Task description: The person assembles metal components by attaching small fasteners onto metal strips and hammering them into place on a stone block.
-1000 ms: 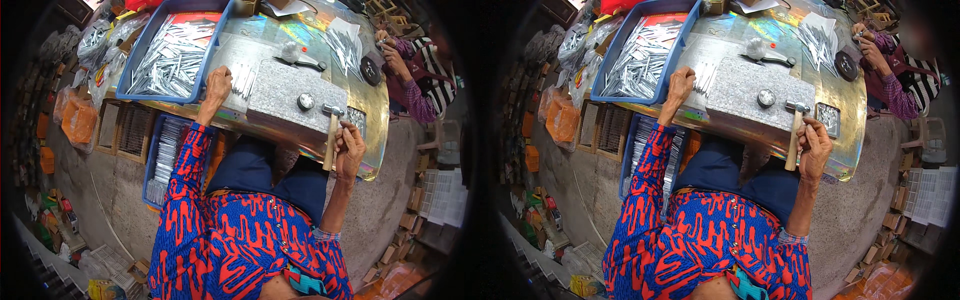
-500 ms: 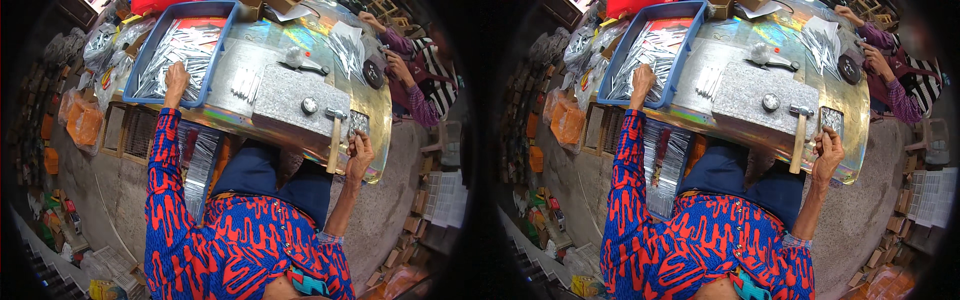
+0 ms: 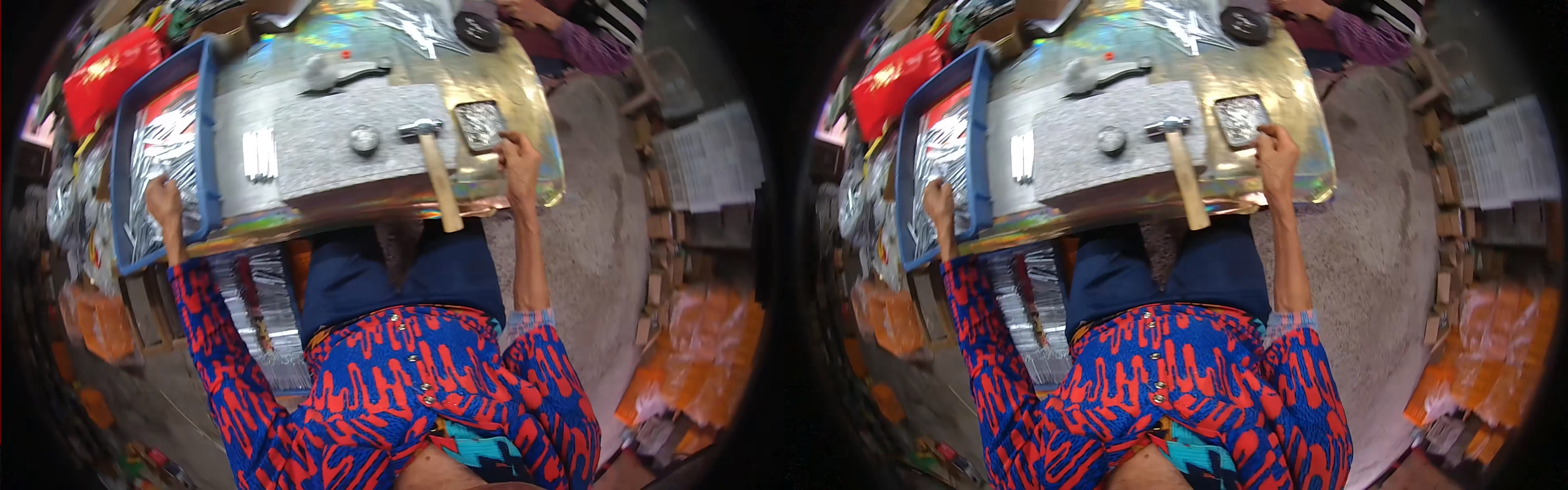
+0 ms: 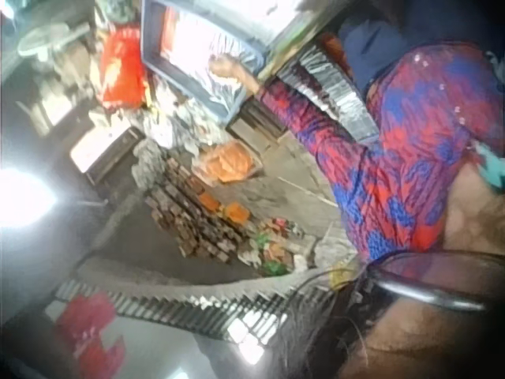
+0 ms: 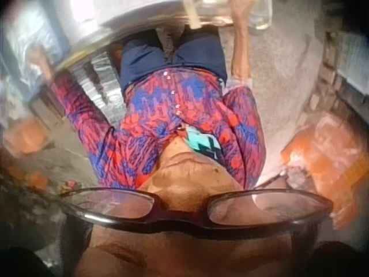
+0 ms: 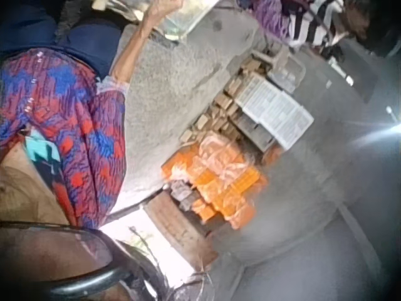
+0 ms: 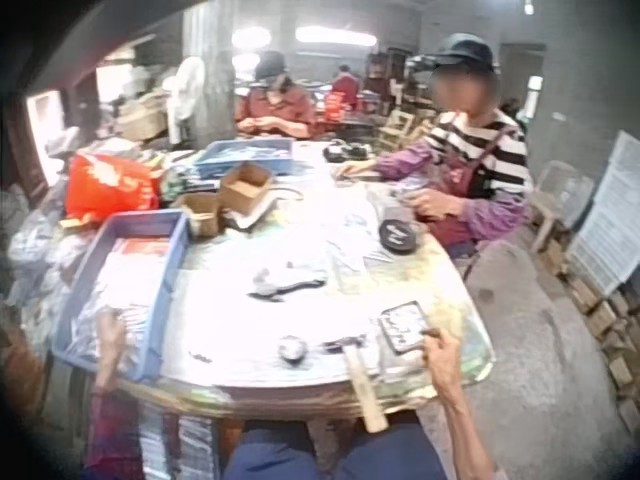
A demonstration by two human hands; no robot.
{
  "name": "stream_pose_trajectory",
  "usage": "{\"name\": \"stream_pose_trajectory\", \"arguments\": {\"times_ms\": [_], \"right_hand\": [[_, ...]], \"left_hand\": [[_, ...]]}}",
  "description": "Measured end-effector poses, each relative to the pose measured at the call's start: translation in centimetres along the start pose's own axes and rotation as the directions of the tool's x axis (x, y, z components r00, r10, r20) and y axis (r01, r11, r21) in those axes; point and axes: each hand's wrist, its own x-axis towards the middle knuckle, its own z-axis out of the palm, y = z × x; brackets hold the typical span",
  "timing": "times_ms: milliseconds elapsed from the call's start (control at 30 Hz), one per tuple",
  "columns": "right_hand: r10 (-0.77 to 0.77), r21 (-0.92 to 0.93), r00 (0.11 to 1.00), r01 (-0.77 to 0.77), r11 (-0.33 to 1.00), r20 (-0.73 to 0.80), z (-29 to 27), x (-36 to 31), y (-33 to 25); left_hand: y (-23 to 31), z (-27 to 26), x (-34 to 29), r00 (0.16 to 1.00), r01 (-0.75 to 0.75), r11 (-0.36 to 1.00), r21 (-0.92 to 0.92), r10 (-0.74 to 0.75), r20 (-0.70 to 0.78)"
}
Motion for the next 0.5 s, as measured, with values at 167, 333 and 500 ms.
{"name": "stream_pose_trajectory", "arguments": {"times_ms": [167, 333, 500], "right_hand": [[-0.261, -0.413, 0.965, 0.235, 0.880, -0.008, -1.6, 4.7, 3.9], [-0.378, -0.634, 0.916, 0.372, 0.679, 0.133, -0.6, 5.5, 3.0], [-0.415, -0.665, 0.883, 0.445, 0.600, 0.218, 0.2, 6.8, 4.0]], "left_hand": [[1.5, -0.3, -0.5, 0.966, 0.253, 0.737, -0.626, -0.226, 0.125], [6.6, -4.3, -2.6, 0.931, 0.356, 0.261, -0.898, -0.184, 0.315], [12.8, -7.8, -5.2, 0.885, 0.464, -0.031, -0.885, -0.008, 0.465]]}}
